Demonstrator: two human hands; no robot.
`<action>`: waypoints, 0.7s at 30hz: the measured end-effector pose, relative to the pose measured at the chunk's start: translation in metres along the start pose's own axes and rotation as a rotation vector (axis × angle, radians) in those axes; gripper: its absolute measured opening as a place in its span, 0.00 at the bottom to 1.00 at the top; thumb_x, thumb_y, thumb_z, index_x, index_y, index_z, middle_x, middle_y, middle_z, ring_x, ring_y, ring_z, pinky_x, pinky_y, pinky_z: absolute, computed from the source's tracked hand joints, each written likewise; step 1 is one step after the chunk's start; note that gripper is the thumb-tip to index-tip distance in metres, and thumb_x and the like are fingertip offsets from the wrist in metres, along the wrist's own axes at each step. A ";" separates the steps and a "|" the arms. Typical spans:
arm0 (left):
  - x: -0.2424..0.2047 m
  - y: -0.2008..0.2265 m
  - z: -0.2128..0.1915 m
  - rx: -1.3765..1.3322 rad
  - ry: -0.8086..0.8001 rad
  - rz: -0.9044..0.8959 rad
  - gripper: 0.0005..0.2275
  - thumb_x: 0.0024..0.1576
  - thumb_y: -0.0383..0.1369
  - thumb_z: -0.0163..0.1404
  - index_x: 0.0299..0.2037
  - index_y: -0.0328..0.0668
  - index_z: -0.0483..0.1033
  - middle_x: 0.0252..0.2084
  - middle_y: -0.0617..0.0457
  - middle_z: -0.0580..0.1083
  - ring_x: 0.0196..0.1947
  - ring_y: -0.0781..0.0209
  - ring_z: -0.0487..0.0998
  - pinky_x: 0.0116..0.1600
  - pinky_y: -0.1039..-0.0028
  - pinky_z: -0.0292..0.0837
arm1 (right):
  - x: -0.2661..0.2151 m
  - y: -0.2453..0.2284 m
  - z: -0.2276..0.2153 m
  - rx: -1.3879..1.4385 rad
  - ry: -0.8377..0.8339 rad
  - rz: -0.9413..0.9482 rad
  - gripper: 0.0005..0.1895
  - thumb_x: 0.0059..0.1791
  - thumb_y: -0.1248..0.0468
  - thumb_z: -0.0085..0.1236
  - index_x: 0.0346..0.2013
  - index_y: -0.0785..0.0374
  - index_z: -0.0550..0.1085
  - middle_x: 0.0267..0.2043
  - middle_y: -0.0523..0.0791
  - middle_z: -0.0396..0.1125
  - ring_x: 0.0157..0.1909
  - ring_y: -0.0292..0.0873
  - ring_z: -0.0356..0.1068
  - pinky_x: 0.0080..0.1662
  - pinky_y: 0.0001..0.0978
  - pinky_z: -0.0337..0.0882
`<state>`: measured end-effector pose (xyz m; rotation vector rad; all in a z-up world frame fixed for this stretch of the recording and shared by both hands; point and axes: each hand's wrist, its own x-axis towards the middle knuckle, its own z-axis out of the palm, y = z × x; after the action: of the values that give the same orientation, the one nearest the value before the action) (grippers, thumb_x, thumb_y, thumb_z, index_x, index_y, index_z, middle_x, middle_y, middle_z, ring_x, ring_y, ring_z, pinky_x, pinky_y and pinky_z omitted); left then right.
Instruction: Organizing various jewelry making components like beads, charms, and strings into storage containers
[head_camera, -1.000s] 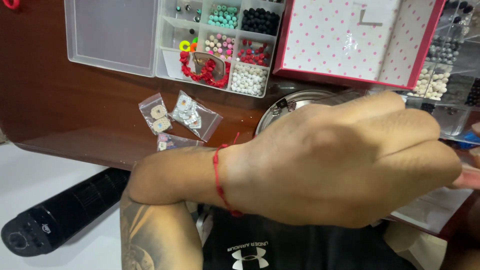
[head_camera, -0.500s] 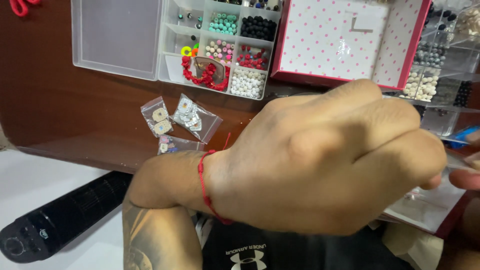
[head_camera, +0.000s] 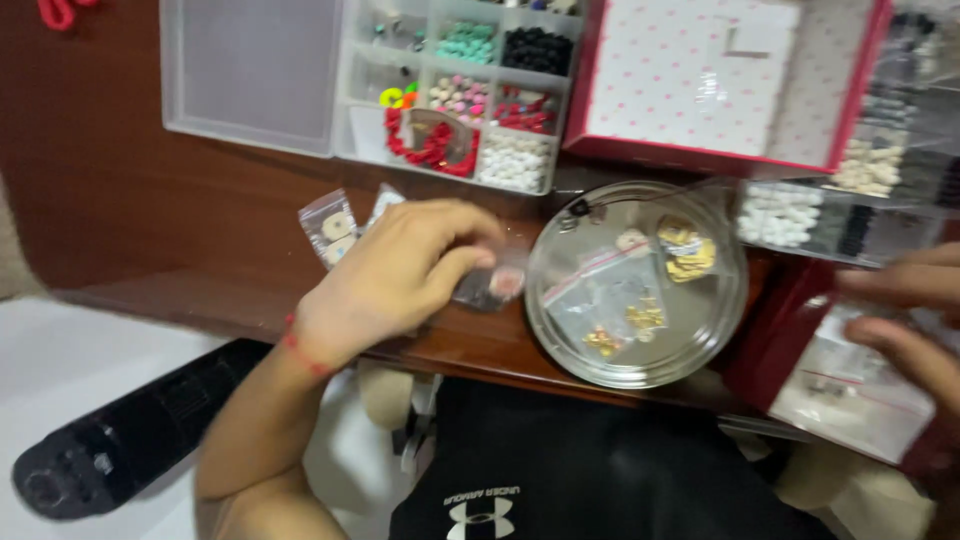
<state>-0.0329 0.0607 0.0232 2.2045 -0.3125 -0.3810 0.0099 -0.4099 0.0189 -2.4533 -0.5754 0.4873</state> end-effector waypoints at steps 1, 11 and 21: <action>-0.004 -0.006 -0.001 0.001 0.004 -0.012 0.09 0.60 0.32 0.47 0.45 0.39 0.79 0.44 0.50 0.82 0.44 0.51 0.81 0.50 0.64 0.69 | 0.011 -0.013 0.006 0.005 -0.009 -0.007 0.22 0.51 0.62 0.52 0.58 0.65 0.76 0.54 0.50 0.69 0.60 0.48 0.66 0.64 0.37 0.62; -0.087 -0.035 -0.015 0.303 0.193 0.032 0.11 0.61 0.41 0.54 0.42 0.40 0.76 0.38 0.51 0.74 0.37 0.51 0.72 0.44 0.62 0.67 | 0.071 -0.102 0.033 -0.259 -0.036 -0.282 0.16 0.49 0.61 0.65 0.50 0.63 0.78 0.40 0.48 0.73 0.39 0.48 0.74 0.43 0.38 0.72; -0.109 -0.044 -0.004 0.184 0.252 0.070 0.11 0.59 0.37 0.56 0.46 0.40 0.80 0.40 0.54 0.76 0.39 0.56 0.74 0.47 0.67 0.68 | 0.110 -0.131 0.043 -0.886 -0.124 -0.345 0.17 0.53 0.45 0.49 0.56 0.37 0.73 0.49 0.27 0.72 0.27 0.45 0.77 0.19 0.41 0.72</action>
<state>-0.1278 0.1279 0.0084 2.3825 -0.2958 -0.0345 0.0450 -0.2386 0.0410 -3.0271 -1.4925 0.2645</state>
